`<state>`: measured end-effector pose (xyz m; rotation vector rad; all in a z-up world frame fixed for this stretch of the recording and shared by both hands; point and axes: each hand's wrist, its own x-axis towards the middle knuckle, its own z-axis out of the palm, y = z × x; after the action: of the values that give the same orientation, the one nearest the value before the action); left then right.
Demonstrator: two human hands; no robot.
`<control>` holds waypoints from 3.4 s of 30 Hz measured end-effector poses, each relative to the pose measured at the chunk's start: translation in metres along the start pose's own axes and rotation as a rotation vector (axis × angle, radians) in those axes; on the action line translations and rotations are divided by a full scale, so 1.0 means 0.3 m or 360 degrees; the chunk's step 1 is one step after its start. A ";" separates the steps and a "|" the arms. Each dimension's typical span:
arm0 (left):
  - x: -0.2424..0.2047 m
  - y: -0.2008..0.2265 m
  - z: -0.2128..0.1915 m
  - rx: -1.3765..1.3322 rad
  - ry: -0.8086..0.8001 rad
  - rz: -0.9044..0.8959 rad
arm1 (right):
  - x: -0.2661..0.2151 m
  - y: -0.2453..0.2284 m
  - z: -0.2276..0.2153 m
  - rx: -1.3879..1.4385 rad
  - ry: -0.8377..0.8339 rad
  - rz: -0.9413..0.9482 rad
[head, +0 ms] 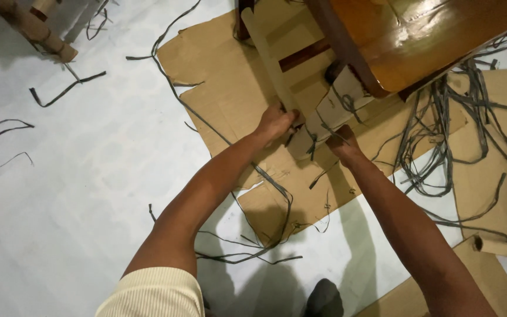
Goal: Tying black straps to secure cardboard protective packaging around the legs and frame of a wooden chair.
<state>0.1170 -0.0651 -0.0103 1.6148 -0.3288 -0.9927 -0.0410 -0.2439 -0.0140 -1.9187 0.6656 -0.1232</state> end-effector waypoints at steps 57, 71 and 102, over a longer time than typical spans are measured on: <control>-0.091 -0.258 -0.034 0.0767 -0.0019 0.0455 | -0.339 0.055 0.103 0.0274 0.0421 0.0063; -0.183 -0.234 -0.013 0.1074 0.0052 0.0385 | -0.286 0.070 0.183 -0.0207 0.0311 0.0090; -0.283 -0.337 0.246 -0.0690 0.0346 -0.0164 | -0.500 -0.067 0.233 -0.1301 -0.0012 -0.0800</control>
<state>-0.0184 -0.0261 -0.0652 1.3331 0.1153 -0.8825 -0.1328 -0.1061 0.0042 -2.8491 0.2059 -0.1744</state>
